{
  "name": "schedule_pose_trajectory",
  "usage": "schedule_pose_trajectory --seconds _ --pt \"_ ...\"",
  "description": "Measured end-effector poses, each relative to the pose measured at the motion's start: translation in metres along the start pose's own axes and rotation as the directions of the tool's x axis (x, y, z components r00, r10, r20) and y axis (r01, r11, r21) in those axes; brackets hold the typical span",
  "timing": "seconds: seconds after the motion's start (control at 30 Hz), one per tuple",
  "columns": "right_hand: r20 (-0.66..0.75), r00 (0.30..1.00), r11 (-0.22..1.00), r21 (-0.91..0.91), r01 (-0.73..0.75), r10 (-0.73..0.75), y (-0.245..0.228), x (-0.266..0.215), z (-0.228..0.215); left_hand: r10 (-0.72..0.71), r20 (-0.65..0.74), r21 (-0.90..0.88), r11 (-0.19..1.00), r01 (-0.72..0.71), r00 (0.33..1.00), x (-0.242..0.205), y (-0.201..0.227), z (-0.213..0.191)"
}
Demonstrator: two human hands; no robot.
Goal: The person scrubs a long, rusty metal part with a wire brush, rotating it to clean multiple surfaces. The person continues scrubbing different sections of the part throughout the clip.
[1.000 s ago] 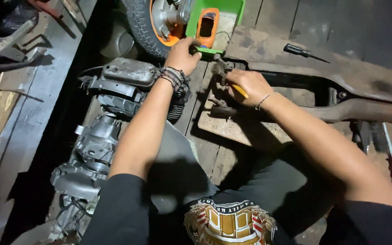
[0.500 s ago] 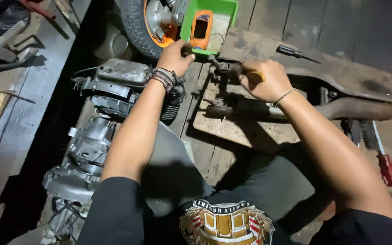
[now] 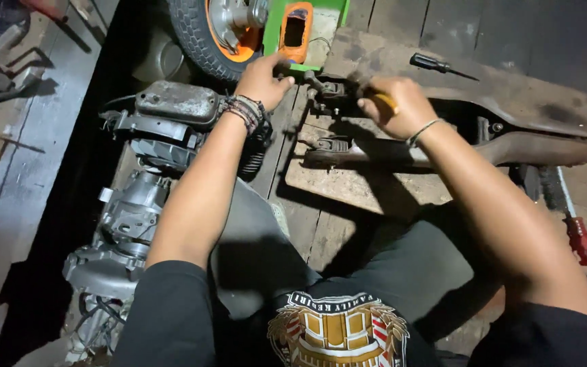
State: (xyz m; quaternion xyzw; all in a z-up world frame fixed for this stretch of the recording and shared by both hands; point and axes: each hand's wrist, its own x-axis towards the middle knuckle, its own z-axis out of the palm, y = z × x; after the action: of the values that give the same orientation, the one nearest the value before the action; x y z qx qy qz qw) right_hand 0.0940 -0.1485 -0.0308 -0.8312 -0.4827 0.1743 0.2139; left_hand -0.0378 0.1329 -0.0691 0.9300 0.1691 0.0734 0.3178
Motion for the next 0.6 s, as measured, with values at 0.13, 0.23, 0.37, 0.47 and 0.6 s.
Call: schedule_pose_trajectory --seconds 0.13,0.23,0.37,0.47,0.6 --pt "-0.020 0.968 0.897 0.381 -0.222 0.249 0.000 -0.016 -0.048 -0.056 0.050 0.019 0.998 0.055 0.997 0.003 -0.001 -0.001" --pt "-0.299 0.951 0.897 0.437 0.059 0.084 0.043 -0.031 -0.051 -0.014 0.003 -0.005 1.000 0.014 1.000 0.004 -0.010 0.004" --pt "-0.310 0.920 0.856 0.515 -0.047 0.238 0.093 -0.039 -0.054 0.038 -0.010 0.004 0.999 -0.038 0.999 0.009 -0.016 0.007" --pt "-0.392 0.904 0.984 0.021 -0.175 0.169 0.117 -0.039 -0.047 0.036 -0.009 0.017 0.999 -0.035 0.999 0.012 -0.017 0.010" --pt "-0.124 0.928 0.712 -0.609 -0.350 0.351 0.071 -0.027 -0.026 0.052 -0.005 0.042 0.998 -0.052 0.999 0.015 -0.013 0.015"
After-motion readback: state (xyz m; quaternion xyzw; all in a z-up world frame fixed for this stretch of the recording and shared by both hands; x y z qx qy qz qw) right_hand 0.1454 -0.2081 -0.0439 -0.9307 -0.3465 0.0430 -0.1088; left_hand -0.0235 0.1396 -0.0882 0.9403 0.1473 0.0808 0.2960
